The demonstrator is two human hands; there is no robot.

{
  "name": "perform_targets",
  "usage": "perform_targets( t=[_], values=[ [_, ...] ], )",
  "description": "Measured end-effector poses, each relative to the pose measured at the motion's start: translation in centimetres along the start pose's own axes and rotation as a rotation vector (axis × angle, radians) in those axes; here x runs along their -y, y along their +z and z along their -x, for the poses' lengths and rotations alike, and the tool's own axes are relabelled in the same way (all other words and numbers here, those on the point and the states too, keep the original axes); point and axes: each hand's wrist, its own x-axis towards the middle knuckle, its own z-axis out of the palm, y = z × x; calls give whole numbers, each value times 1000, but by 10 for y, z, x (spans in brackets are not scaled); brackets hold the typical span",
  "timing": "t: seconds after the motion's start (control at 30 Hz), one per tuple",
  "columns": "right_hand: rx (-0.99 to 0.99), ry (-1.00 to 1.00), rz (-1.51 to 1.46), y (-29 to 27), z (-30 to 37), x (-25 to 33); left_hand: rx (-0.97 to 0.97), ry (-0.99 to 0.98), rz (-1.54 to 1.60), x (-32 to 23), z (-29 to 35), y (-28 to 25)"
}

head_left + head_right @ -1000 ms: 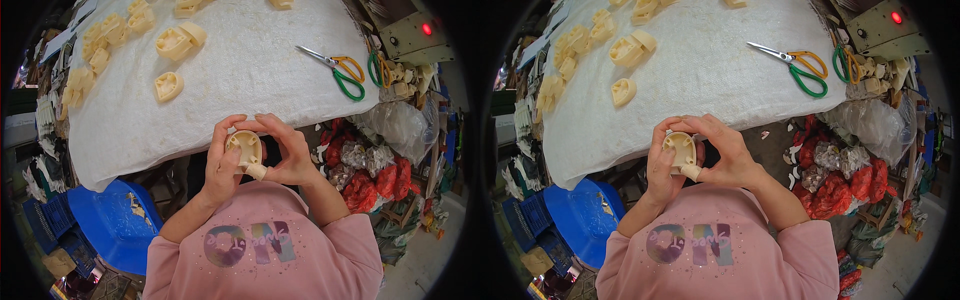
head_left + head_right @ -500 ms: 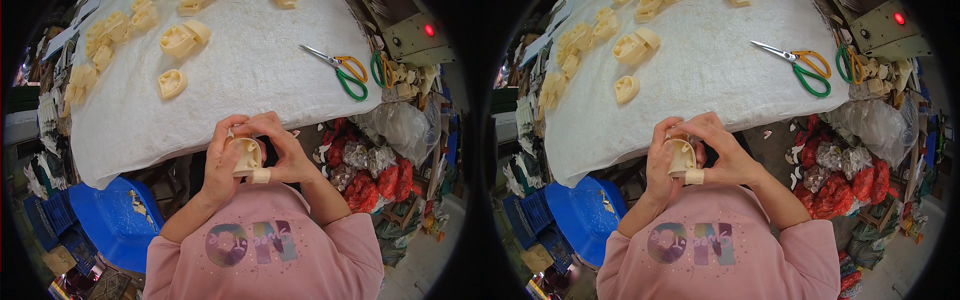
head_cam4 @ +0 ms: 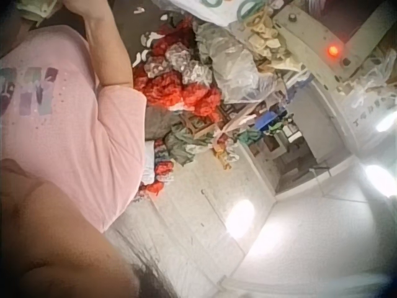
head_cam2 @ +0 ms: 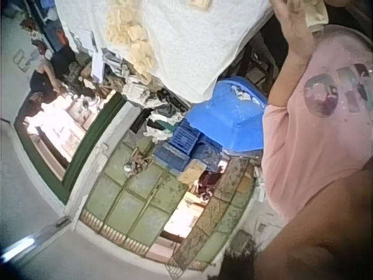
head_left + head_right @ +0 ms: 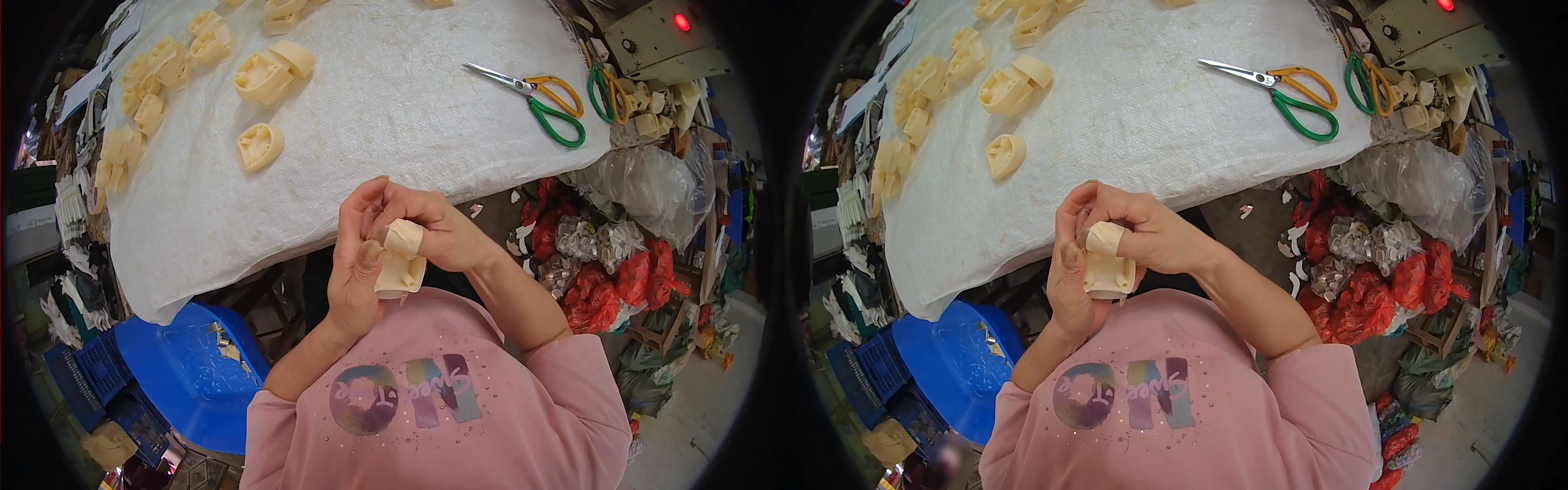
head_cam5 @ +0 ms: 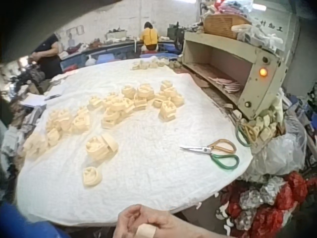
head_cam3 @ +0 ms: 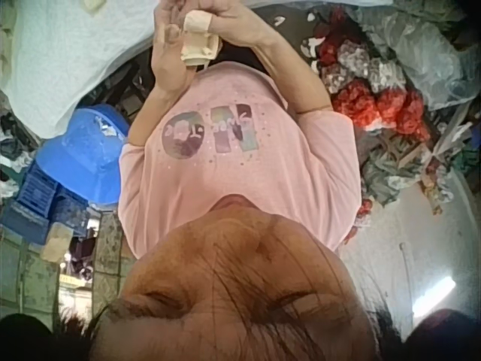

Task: The recorder is assembling and trimming plastic shoe components using scissors.

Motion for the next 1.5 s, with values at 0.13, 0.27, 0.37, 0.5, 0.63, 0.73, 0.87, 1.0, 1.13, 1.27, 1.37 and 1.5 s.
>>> perform_targets(
  t=[0.13,0.27,0.37,0.5,0.63,0.73,0.87,1.0,1.13,1.27,1.37,1.5],
  values=[
    [-59,-179,307,6,6,-15,-68,-23,42,-4,1,5],
    [-186,-245,393,20,12,-21,-164,31,-11,-4,0,5],
    [-227,-261,418,28,14,-25,-190,67,-57,2,1,0],
    [-249,-238,413,31,14,-23,-232,83,51,1,0,3],
    [-190,-211,441,22,14,-24,-264,60,138,-3,-3,6],
    [-147,-173,198,22,12,-13,-267,0,322,-4,-5,2],
    [-100,-197,333,21,12,-13,-261,-2,284,1,-5,-1],
    [-196,-358,520,25,12,-27,-286,73,234,6,-4,3],
    [-175,-374,543,15,12,-26,-275,45,259,7,-4,0],
    [-79,-228,559,9,13,-2,-138,-100,425,-7,-2,-5],
    [-35,-215,591,8,15,1,-68,-96,277,-13,5,-1],
    [-41,-351,768,11,14,-4,-103,-64,228,-3,11,-4]
  ],
)
